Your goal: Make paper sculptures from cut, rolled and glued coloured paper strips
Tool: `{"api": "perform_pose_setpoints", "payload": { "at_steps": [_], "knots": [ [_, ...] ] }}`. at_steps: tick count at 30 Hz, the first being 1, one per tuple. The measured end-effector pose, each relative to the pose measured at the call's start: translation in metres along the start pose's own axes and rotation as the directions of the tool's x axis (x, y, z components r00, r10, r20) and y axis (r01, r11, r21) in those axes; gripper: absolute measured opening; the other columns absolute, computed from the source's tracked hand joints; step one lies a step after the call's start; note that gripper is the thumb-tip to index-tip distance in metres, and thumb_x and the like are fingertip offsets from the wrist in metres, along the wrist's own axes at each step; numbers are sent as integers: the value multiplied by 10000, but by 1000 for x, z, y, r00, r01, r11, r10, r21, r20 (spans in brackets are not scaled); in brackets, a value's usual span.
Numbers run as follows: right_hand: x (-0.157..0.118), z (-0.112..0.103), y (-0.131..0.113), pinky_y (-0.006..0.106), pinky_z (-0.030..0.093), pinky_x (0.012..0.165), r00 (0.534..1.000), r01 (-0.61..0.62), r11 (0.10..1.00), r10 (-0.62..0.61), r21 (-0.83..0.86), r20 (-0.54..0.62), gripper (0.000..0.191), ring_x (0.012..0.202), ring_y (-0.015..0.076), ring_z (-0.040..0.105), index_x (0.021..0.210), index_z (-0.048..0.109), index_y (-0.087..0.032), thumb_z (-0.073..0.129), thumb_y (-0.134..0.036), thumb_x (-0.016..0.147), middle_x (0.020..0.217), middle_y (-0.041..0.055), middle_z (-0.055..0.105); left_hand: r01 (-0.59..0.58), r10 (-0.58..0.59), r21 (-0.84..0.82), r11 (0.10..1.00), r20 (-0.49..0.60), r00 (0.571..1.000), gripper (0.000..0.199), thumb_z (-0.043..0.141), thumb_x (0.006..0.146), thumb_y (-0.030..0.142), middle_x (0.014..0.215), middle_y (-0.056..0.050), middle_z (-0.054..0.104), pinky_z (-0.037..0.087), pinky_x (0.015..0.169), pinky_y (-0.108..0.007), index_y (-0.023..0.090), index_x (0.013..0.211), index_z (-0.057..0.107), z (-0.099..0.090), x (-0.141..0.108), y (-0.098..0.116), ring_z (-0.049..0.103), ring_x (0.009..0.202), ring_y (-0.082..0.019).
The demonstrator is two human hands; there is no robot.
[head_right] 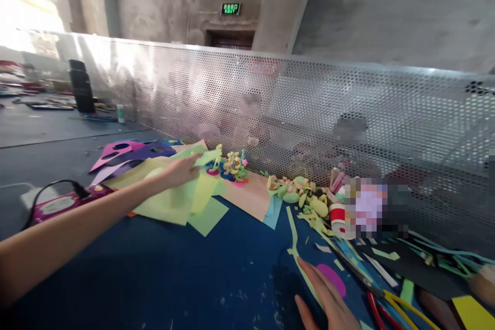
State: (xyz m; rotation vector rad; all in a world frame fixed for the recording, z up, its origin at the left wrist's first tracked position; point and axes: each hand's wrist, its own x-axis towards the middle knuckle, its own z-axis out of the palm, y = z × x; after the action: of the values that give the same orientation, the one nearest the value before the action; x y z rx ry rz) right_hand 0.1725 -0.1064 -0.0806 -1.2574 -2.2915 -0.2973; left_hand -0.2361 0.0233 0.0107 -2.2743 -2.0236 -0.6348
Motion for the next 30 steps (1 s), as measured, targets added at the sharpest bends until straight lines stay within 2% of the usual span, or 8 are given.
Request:
{"api": "perform_pose_setpoints", "payload": {
  "at_steps": [4, 7, 11, 14, 17, 19, 26, 30],
  "knots": [
    [3, -2, -3, 299, 598, 672, 1000, -16, 1000, 16, -20, 18, 489, 1064, 287, 562, 1296, 430, -181, 434, -386, 852, 1214, 99, 579, 87, -73, 92, 992, -142, 987, 539, 250, 898, 330, 1049, -151, 597, 438, 723, -328, 140, 1392, 152, -42, 16, -22, 592, 883, -254],
    [2, -4, -4, 303, 585, 721, 999, -38, 999, 39, -19, 15, 470, 1069, 274, 565, 1283, 443, -179, 421, -382, 860, 1214, 92, 582, 67, -48, 144, 987, -134, 990, 512, 281, 891, 290, 1161, -128, 558, 426, 778, -327, 209, 1389, 194, -49, 22, -32, 563, 964, -246],
    [1, -7, -4, 310, 578, 741, 996, -74, 997, 74, 4, 46, 487, 1089, 276, 552, 1282, 453, -175, 427, -399, 851, 1235, 91, 566, -11, 17, 205, 979, -27, 999, 588, 480, 786, 244, 1204, -121, 540, 391, 862, -313, 181, 1348, 319, -26, 18, -28, 505, 1062, -248],
    [2, -10, -7, 318, 581, 736, 982, -142, 990, 139, 19, 126, 485, 1097, 281, 548, 1288, 459, -195, 429, -403, 851, 1247, 81, 557, -58, 60, 243, 968, 2, 998, 459, 442, 819, 356, 1197, -156, 526, 376, 877, -350, 146, 1225, 483, -2, 2, -5, 468, 1099, -284],
    [3, -13, -12, 310, 573, 761, 963, -206, 978, 199, 20, 183, 465, 1145, 268, 508, 1317, 425, -233, 413, -365, 871, 1295, 51, 516, -157, 127, 256, 954, 131, 983, 554, 404, 778, 586, 896, -154, 635, 421, 778, -346, 104, 880, 658, 17, -21, 26, 576, 871, -279],
    [3, -13, -13, 303, 562, 789, 962, -205, 979, 199, 13, 185, 459, 1168, 258, 488, 1324, 410, -234, 403, -350, 880, 1311, 45, 501, -206, 152, 268, 941, 207, 966, 626, 439, 713, 652, 815, -163, 646, 437, 718, -361, 84, 844, 666, 24, -36, 44, 592, 798, -296],
    [0, -9, -8, 321, 546, 827, 984, -128, 991, 131, -25, 123, 464, 1153, 246, 514, 1317, 382, -205, 399, -371, 884, 1286, 82, 529, -268, 187, 303, 915, 271, 944, 243, 462, 767, 184, 790, -181, 662, 442, 605, -330, 59, 791, 669, 18, -51, 62, 623, 734, -276],
    [8, -5, -8, 363, 515, 880, 988, -112, 993, 116, -49, 99, 482, 1178, 235, 495, 1342, 325, -212, 390, -368, 891, 1322, 87, 489, -278, 223, 307, 910, 203, 953, 248, 404, 789, 106, 784, -149, 649, 438, 591, -319, 78, 806, 650, 4, -54, 78, 617, 727, -248]
  ]
}}
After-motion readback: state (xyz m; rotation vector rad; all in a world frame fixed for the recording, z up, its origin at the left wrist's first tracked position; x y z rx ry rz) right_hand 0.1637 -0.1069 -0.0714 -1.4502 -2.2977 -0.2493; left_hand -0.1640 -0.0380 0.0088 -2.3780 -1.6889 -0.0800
